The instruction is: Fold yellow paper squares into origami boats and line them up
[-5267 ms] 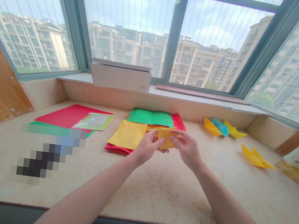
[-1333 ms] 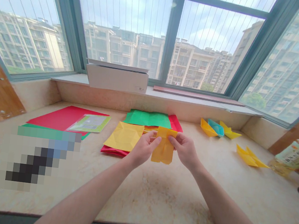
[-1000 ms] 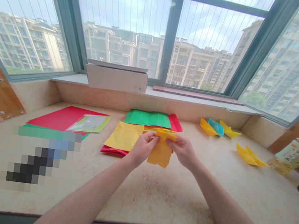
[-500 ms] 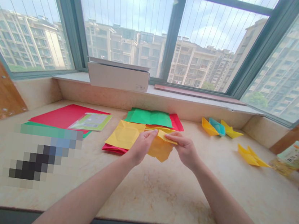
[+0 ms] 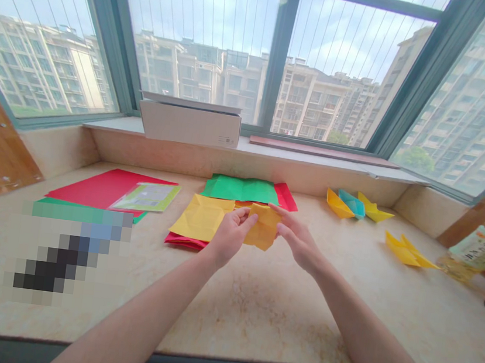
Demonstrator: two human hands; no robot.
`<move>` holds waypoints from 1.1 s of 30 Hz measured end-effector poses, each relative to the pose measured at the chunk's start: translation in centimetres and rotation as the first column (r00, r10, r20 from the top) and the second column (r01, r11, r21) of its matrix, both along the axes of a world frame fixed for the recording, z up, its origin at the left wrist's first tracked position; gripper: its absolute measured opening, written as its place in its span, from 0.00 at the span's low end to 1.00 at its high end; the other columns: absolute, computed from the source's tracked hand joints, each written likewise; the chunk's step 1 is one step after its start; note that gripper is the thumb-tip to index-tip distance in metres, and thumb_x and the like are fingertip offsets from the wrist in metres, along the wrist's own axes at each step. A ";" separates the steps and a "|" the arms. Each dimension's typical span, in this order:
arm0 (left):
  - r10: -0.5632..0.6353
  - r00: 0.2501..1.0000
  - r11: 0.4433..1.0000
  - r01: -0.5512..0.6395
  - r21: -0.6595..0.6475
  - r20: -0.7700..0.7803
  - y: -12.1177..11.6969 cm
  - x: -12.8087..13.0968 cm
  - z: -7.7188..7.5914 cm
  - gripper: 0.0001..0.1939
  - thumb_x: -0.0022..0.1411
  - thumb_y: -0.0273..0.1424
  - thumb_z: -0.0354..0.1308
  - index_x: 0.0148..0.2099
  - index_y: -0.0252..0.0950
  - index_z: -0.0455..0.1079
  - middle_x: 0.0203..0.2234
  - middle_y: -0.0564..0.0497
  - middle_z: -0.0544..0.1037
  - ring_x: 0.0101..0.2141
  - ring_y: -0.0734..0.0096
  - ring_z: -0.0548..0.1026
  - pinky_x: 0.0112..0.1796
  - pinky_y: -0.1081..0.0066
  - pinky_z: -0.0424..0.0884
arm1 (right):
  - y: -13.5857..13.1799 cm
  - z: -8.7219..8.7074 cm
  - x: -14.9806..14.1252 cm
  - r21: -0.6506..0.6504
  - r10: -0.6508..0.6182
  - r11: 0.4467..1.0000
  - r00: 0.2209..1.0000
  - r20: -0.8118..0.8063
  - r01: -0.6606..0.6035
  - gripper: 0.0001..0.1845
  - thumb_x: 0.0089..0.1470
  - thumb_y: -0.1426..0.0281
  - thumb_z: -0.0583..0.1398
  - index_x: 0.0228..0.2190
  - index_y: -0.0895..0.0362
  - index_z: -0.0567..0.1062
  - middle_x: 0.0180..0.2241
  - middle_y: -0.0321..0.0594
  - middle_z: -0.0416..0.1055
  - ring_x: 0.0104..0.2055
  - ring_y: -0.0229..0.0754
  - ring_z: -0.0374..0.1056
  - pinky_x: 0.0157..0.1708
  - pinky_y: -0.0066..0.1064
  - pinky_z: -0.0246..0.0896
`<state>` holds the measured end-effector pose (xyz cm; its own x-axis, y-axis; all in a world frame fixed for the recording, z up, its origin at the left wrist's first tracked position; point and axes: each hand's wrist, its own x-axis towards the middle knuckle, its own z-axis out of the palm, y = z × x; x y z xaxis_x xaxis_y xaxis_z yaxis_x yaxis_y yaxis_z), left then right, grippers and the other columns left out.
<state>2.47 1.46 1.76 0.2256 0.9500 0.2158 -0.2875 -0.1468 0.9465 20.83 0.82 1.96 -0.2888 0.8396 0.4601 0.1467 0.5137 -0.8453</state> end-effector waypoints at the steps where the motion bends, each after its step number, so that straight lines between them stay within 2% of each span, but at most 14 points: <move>1: -0.004 1.000 1.000 0.004 0.004 0.002 0.0 0.0 0.0 0.18 0.58 0.40 0.64 0.44 0.32 0.73 0.39 0.44 0.81 0.37 0.61 0.80 0.39 0.66 0.74 | 0.1 0.0 -0.1 -0.038 -0.028 0.999 0.999 -0.038 0.026 0.24 0.61 0.62 0.56 0.58 0.53 0.69 0.43 0.44 0.77 0.38 0.44 0.72 0.35 0.34 0.68; 4: -0.034 0.999 0.999 0.034 0.008 -0.001 -0.1 0.0 0.0 0.18 0.57 0.40 0.65 0.45 0.32 0.73 0.39 0.43 0.82 0.39 0.59 0.80 0.41 0.64 0.74 | 0.7 -0.2 -0.2 -0.114 -0.083 0.991 0.992 -0.092 0.072 0.24 0.59 0.56 0.59 0.49 0.58 0.76 0.34 0.44 0.78 0.32 0.42 0.71 0.31 0.33 0.67; 7: -0.065 0.998 0.998 0.065 0.007 -0.005 -0.2 0.1 -0.1 0.19 0.57 0.39 0.65 0.46 0.32 0.73 0.39 0.43 0.81 0.39 0.59 0.80 0.43 0.63 0.74 | 1.2 -0.4 0.0 -0.158 -0.120 0.982 0.986 -0.114 0.101 0.21 0.54 0.54 0.63 0.38 0.59 0.80 0.31 0.43 0.78 0.30 0.41 0.70 0.30 0.32 0.66; 12: -0.129 0.991 0.991 0.130 0.018 -0.040 -0.5 0.1 0.0 0.17 0.58 0.40 0.64 0.45 0.32 0.73 0.37 0.44 0.81 0.36 0.62 0.80 0.40 0.64 0.74 | 1.1 -0.3 0.2 -0.147 -0.103 0.985 0.990 -0.100 0.088 0.19 0.50 0.54 0.66 0.33 0.59 0.80 0.29 0.41 0.77 0.29 0.40 0.69 0.28 0.31 0.65; 18: 0.048 0.975 0.993 -0.023 0.120 -0.215 -0.1 -0.1 0.1 0.14 0.56 0.38 0.66 0.37 0.32 0.74 0.31 0.48 0.79 0.33 0.65 0.77 0.36 0.69 0.73 | 0.7 -0.2 -0.1 -0.121 -0.057 0.991 0.998 0.004 0.057 0.22 0.57 0.53 0.59 0.31 0.60 0.80 0.27 0.40 0.75 0.27 0.38 0.67 0.27 0.30 0.63; 25: -0.033 0.983 0.993 0.053 0.107 -0.181 -0.1 0.1 -0.4 0.17 0.56 0.42 0.64 0.39 0.33 0.74 0.29 0.49 0.79 0.30 0.67 0.76 0.31 0.72 0.70 | 0.6 -0.2 -0.2 -0.007 -0.131 0.991 0.990 0.048 0.131 0.21 0.58 0.54 0.59 0.31 0.59 0.79 0.27 0.40 0.74 0.29 0.41 0.66 0.28 0.31 0.63; 30: 0.170 0.932 0.961 -0.086 0.263 -0.319 0.1 -0.2 -0.6 0.20 0.63 0.46 0.57 0.31 0.32 0.75 0.24 0.51 0.75 0.26 0.71 0.70 0.29 0.74 0.65 | 0.5 -1.0 -0.6 0.022 -0.161 0.987 0.979 0.127 0.160 0.22 0.61 0.54 0.55 0.28 0.58 0.76 0.26 0.39 0.74 0.29 0.41 0.67 0.29 0.31 0.61; 33: 0.225 0.916 0.938 -0.110 0.329 -0.334 0.1 -0.3 -0.4 0.20 0.63 0.45 0.56 0.31 0.33 0.75 0.25 0.51 0.75 0.28 0.71 0.70 0.30 0.74 0.65 | 0.5 -1.4 -0.9 0.023 -0.199 0.980 0.968 0.152 0.198 0.23 0.62 0.54 0.52 0.26 0.58 0.74 0.25 0.38 0.72 0.27 0.41 0.65 0.27 0.30 0.59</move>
<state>2.16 1.54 1.33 0.1852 0.8846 0.4279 0.1192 -0.4525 0.8838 19.90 1.28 0.56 -0.1837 0.8837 0.4305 0.3736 0.4678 -0.8010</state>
